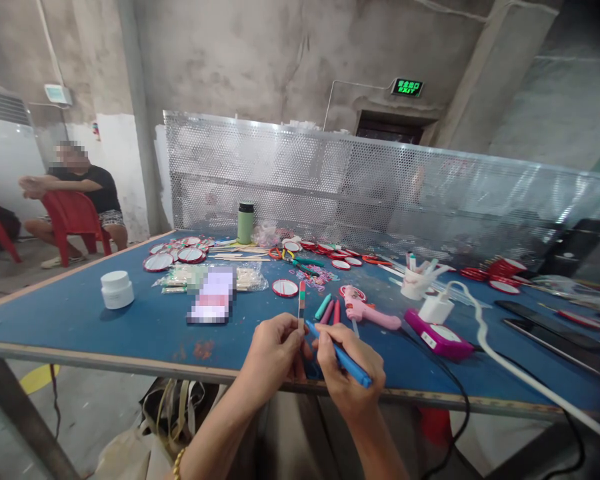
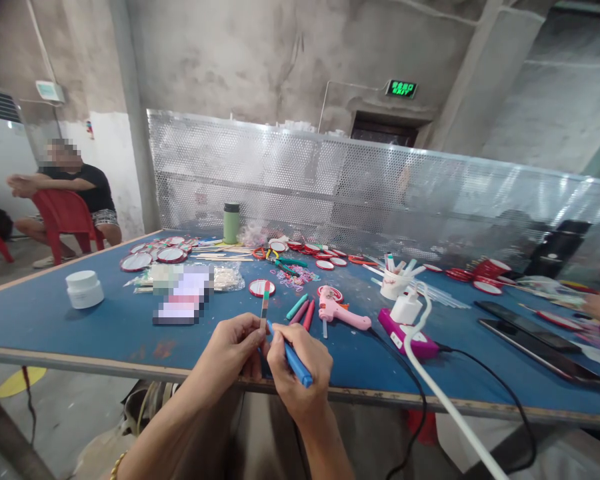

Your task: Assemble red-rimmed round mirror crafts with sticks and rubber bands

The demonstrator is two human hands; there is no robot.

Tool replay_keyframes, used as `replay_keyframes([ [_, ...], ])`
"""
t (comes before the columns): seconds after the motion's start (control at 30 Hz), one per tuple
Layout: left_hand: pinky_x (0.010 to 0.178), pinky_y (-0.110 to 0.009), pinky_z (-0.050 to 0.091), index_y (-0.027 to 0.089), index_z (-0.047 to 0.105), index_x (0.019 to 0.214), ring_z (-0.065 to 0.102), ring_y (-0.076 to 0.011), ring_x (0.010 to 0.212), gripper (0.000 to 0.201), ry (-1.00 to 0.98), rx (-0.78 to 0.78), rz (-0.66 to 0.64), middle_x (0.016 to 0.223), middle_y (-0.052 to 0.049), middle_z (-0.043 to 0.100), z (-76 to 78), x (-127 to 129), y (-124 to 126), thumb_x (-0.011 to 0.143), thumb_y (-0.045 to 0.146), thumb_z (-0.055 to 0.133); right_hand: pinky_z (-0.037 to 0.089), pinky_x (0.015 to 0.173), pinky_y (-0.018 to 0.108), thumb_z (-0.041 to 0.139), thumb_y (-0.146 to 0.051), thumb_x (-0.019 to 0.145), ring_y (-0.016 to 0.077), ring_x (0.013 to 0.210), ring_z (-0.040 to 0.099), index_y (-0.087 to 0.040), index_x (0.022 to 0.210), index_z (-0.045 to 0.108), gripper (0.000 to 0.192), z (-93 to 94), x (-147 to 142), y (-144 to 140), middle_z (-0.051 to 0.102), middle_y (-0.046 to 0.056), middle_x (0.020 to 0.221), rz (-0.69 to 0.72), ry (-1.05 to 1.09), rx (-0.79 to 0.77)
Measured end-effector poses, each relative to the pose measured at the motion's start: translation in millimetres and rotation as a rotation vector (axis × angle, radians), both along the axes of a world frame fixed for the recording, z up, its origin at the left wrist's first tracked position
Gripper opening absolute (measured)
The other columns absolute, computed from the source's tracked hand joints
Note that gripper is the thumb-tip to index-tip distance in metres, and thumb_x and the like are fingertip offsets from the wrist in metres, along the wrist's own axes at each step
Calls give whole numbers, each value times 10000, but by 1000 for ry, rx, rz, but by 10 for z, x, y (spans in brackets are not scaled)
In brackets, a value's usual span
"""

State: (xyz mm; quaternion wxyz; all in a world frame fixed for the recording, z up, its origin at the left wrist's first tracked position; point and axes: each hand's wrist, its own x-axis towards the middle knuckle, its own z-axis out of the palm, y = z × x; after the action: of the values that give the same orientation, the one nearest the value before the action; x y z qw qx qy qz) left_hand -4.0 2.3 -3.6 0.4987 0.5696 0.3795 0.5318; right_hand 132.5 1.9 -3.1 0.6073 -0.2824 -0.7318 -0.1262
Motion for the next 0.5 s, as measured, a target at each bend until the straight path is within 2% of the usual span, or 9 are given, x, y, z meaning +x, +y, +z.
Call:
replay_keyframes([
  [0.5, 359, -197, 378, 189, 533, 765, 537, -112, 367, 212, 34, 34, 14, 563, 46, 572, -11, -7, -4, 858, 379, 531, 524, 641, 228, 557, -118, 900, 130, 627, 702, -181, 876, 666, 129, 1, -10, -2, 732, 14, 724, -8, -26, 0],
])
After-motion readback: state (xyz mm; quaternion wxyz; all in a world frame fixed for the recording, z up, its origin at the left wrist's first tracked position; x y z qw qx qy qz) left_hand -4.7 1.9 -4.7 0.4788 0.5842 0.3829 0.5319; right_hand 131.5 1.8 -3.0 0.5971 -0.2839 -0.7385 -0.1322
